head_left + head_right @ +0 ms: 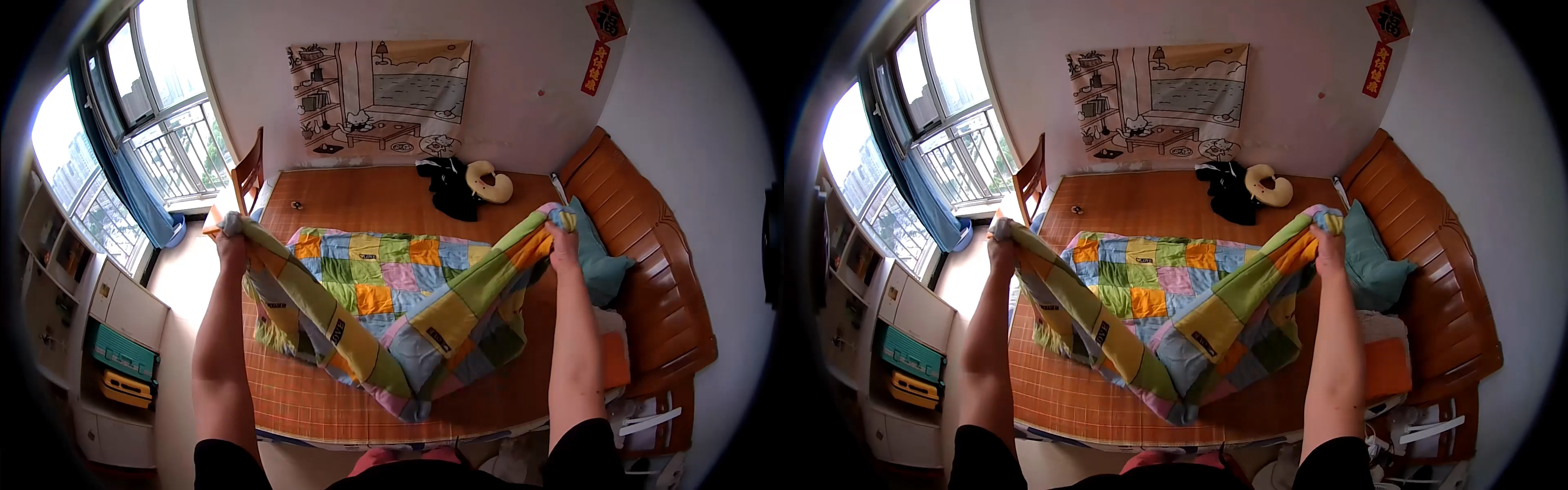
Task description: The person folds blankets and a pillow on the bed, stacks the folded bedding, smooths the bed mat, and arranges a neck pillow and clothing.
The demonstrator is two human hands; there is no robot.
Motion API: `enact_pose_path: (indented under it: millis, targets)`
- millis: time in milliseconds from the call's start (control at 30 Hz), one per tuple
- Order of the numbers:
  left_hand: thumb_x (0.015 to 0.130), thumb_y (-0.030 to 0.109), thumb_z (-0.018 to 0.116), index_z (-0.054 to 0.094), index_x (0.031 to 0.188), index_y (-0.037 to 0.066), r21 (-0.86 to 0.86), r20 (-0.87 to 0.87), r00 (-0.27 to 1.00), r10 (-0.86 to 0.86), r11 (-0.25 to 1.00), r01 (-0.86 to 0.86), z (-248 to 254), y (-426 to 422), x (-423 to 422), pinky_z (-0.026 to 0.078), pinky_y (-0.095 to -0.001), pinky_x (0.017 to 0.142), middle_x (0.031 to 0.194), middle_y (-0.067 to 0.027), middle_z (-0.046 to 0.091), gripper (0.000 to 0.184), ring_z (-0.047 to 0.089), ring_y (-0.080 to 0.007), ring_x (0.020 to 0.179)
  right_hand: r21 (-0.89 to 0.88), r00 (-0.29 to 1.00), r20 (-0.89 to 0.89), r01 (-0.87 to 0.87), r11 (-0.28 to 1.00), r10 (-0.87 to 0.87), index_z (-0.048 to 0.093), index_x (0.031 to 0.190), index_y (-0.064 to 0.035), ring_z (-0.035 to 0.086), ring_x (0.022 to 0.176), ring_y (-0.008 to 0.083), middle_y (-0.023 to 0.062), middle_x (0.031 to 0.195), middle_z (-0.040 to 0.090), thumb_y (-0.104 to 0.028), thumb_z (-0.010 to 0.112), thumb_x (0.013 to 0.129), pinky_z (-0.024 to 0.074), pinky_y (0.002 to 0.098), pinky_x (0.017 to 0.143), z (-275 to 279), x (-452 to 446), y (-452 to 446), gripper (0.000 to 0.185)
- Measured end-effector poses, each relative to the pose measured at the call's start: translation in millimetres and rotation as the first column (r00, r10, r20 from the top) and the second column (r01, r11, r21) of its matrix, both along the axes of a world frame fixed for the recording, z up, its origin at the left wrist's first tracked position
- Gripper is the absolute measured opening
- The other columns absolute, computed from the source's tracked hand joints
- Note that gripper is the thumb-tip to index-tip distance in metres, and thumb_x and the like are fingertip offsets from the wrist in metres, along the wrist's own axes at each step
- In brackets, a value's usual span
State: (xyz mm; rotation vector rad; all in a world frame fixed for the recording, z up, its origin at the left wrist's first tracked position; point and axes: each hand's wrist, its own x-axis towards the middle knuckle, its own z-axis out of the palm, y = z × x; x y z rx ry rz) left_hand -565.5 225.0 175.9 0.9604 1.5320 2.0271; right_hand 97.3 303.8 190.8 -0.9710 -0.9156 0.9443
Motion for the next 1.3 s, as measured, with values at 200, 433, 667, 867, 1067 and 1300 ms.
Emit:
enact_pose_path:
  millis: [200,433,667,867,1067,1300]
  targets:
    - [0.074,-0.007,0.051,0.060,0.100,0.007,0.486,0.124,0.982,0.139,0.855,-0.182,197,-25,-81,0.048,-0.0246,0.069,0.093,-0.0032,0.060,0.031,0.059,-0.0137,0.081,0.422,0.972,-0.227,0.048,0.906,0.055,0.051,0.115,-0.0026,0.052,0.105,0.0235,0.0077,0.113,0.054,-0.007,0.058,0.083,0.0412,0.0382,0.092,201,73,-63,0.034]
    - [0.084,0.010,0.050,0.057,0.110,0.003,0.434,-0.608,0.618,0.499,0.860,-0.268,208,-117,-86,0.044,-0.0270,0.085,0.106,-0.0058,0.060,0.027,0.056,-0.0131,0.100,0.532,0.956,-0.243,-0.012,0.847,0.166,0.051,0.116,-0.0023,0.049,0.111,0.0261,0.0092,0.116,0.054,-0.013,0.057,0.082,0.0374,0.0418,0.096,192,117,-143,0.037]
    - [0.085,0.012,0.050,0.052,0.109,0.004,0.276,-0.187,0.949,0.255,0.940,-0.199,23,-233,-147,0.042,-0.0300,0.088,0.106,-0.0052,0.053,0.026,0.052,-0.0154,0.098,-0.146,0.968,-0.156,0.176,0.974,-0.198,0.050,0.118,-0.0028,0.054,0.102,0.0221,0.0088,0.111,0.056,-0.034,0.068,0.077,0.0452,0.0368,0.085,69,162,-250,0.055]
    - [0.079,0.009,0.058,0.058,0.110,0.004,-0.486,0.046,0.988,0.151,0.867,-0.109,-114,-312,-79,0.049,-0.0301,0.072,0.101,-0.0055,0.061,0.031,0.060,-0.0156,0.089,-0.511,0.982,0.174,0.153,0.846,-0.073,0.057,0.110,-0.0018,0.055,0.099,0.0174,0.0036,0.109,0.059,-0.015,0.070,0.074,0.0408,0.0305,0.085,-77,114,-319,0.041]
    - [0.065,0.000,0.055,0.057,0.109,-0.001,-0.884,-0.274,0.960,0.049,0.381,-0.272,-293,-311,3,0.043,-0.0374,0.087,0.105,-0.0230,0.057,0.044,0.056,-0.0369,0.098,-0.755,0.892,0.421,0.244,0.608,0.165,0.049,0.120,0.0008,0.052,0.106,0.0210,0.0089,0.119,0.053,-0.021,0.074,0.071,0.0397,0.0322,0.087,-240,58,-351,0.060]
    - [0.061,0.008,0.064,0.034,0.129,0.006,-0.808,-0.583,0.765,-0.273,0.289,-0.513,-243,-296,134,0.021,-0.0473,0.104,0.141,-0.0167,0.022,0.073,0.019,-0.0346,0.131,-0.766,0.929,0.370,0.288,0.575,0.029,0.048,0.119,0.0013,0.052,0.105,0.0212,0.0111,0.117,0.053,-0.013,0.072,0.069,0.0413,0.0333,0.085,-266,86,-390,0.057]
